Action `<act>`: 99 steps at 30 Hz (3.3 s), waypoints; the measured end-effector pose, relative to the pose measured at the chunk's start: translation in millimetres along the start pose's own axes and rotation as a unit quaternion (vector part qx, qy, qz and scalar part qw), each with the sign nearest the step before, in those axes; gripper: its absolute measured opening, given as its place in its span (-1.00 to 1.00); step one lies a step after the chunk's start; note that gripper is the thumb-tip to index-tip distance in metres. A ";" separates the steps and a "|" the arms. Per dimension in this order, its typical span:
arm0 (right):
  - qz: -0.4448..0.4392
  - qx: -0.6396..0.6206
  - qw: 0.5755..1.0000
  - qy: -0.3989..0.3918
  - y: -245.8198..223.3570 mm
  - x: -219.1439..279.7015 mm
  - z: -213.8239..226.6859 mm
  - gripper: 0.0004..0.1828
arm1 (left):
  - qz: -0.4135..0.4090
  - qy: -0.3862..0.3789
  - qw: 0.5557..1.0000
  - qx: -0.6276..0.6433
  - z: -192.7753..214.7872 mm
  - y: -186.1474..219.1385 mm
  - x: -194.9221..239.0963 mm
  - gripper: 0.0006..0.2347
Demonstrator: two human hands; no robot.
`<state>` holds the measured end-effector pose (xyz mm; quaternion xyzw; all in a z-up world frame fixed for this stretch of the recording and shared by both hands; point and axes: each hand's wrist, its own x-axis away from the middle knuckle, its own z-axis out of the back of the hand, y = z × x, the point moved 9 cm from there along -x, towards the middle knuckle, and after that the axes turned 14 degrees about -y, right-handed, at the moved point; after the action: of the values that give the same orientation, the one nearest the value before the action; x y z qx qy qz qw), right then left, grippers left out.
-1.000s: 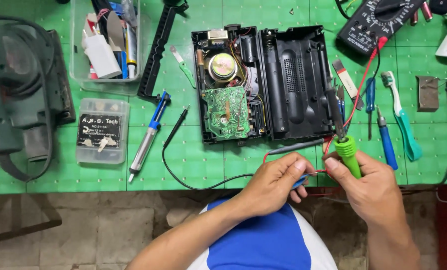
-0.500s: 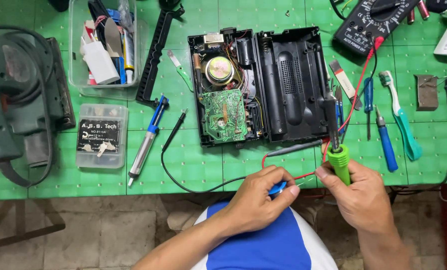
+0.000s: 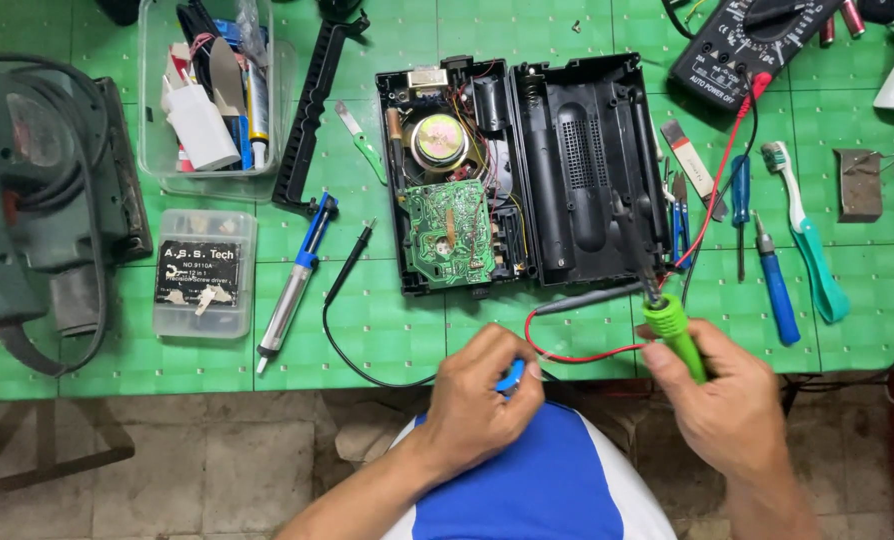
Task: The person tests the circuit board of an opened radio with multimeter probes, then solders and desolders wires and components on the board using a soldering iron, a desoldering pump, and electrical tape while working at a repair bench.
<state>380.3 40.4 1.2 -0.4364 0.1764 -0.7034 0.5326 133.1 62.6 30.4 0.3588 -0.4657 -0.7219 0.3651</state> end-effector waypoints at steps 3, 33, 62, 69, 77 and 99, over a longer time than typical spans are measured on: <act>0.004 0.120 0.991 0.062 13.3 18.0 20.4 -0.69 | -0.016 0.064 0.995 -0.077 14.9 5.4 1.7 -0.94; 0.165 0.278 0.936 0.141 -22.6 49.9 11.0 -0.81 | 0.096 0.166 0.977 -0.089 7.8 -25.6 -23.1 -0.88; 0.185 0.293 0.928 0.136 -22.8 47.5 8.4 -0.78 | 0.109 0.162 0.974 -0.116 8.0 -23.2 -31.8 -0.88; 0.195 0.300 0.924 0.138 -25.2 48.6 9.1 -0.80 | 0.099 0.163 0.974 -0.121 7.7 -20.8 -31.9 -0.88; 0.196 0.310 0.919 0.143 -28.1 49.9 9.3 -0.81 | 0.103 0.165 0.974 -0.115 8.1 -21.5 -30.9 -0.88; 0.238 0.342 0.899 0.138 -52.1 56.0 7.1 -0.87 | 0.090 0.168 0.975 -0.111 9.9 -18.4 -30.6 -0.88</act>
<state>352.1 10.7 66.2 -0.0710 0.0948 -0.6260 0.7708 135.7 98.6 21.7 0.3887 -0.3446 -0.6627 0.5394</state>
